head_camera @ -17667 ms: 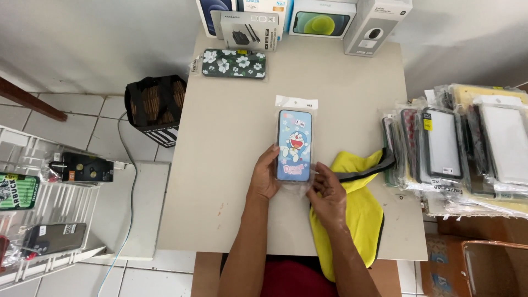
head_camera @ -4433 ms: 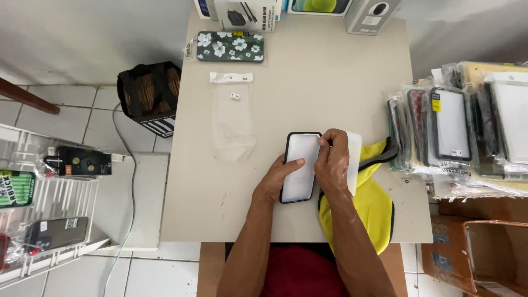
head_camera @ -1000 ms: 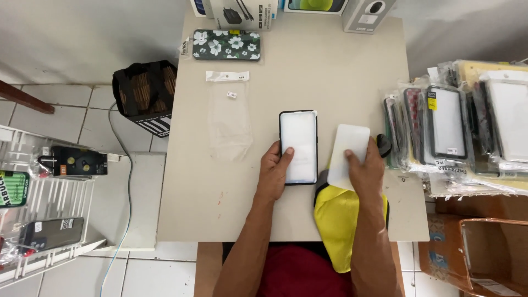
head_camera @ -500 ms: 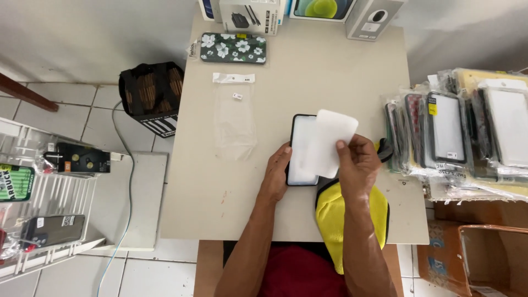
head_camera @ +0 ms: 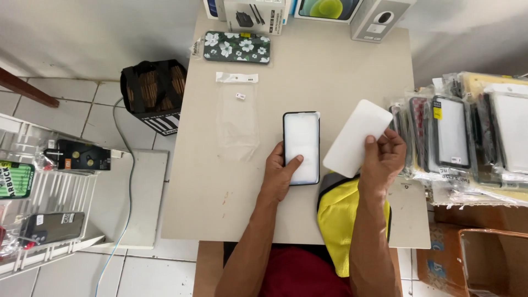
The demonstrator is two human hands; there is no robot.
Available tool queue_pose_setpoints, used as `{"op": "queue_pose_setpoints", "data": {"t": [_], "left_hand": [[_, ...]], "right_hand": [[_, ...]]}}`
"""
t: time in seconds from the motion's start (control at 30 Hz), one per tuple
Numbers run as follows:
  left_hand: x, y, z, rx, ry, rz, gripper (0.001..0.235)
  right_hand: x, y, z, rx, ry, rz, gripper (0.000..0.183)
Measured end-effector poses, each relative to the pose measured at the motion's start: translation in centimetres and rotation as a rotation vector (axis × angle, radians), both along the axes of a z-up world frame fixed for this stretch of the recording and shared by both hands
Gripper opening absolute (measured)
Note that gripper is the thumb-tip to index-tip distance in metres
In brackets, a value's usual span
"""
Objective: Cleaning phone cases with a cloth and placing them into plastic packaging sleeves.
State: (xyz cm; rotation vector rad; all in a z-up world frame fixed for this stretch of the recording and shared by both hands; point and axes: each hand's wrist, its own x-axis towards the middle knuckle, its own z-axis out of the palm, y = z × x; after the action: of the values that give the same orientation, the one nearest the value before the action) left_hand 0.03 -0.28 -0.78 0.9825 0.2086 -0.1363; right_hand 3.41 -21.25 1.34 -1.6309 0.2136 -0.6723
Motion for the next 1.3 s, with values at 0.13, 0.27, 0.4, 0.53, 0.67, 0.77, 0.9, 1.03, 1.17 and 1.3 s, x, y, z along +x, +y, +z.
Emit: {"op": "queue_pose_setpoints", "data": {"t": [0.13,0.27,0.4,0.53,0.67,0.77,0.9,1.03,1.17,1.3], "left_hand": [[-0.3,0.2,1.3,-0.074,0.023,0.000,0.044],[-0.3,0.2,1.5,-0.012,0.036,-0.066,0.061],[-0.7,0.2,3.1,0.044,0.016,-0.081,0.062],[-0.6,0.1,2.4,0.025,0.010,-0.070,0.062],[-0.3,0.2,1.5,0.001,-0.025,-0.056,0.060],[-0.5,0.2,2.0,-0.001,-0.034,-0.068,0.060],[-0.5,0.1,1.3,-0.017,-0.037,-0.068,0.059],[-0.4,0.0,0.7,0.059,-0.086,-0.077,0.048],[-0.3,-0.1,0.2,0.104,-0.124,-0.079,0.043],[-0.4,0.1,0.9,0.115,-0.124,-0.083,0.044]], "right_hand": [[-0.9,4.0,0.9,0.012,-0.050,0.069,0.042],[-0.9,5.9,-2.3,0.095,-0.038,0.067,0.035],[-1.0,7.1,-2.3,0.151,0.004,0.072,0.032],[-1.6,7.3,-1.3,0.091,0.090,0.060,0.029],[-2.4,6.8,-1.2,-0.047,0.082,0.079,0.029],[-2.8,6.3,-2.7,-0.094,0.098,0.114,0.031],[-2.9,6.1,-3.0,-0.101,0.095,0.119,0.030],[-3.1,6.6,-1.8,-0.162,0.043,0.134,0.027],[-3.2,6.4,-2.0,-0.239,0.007,0.160,0.014],[-3.3,6.4,-2.2,-0.239,-0.007,0.164,0.010]]}}
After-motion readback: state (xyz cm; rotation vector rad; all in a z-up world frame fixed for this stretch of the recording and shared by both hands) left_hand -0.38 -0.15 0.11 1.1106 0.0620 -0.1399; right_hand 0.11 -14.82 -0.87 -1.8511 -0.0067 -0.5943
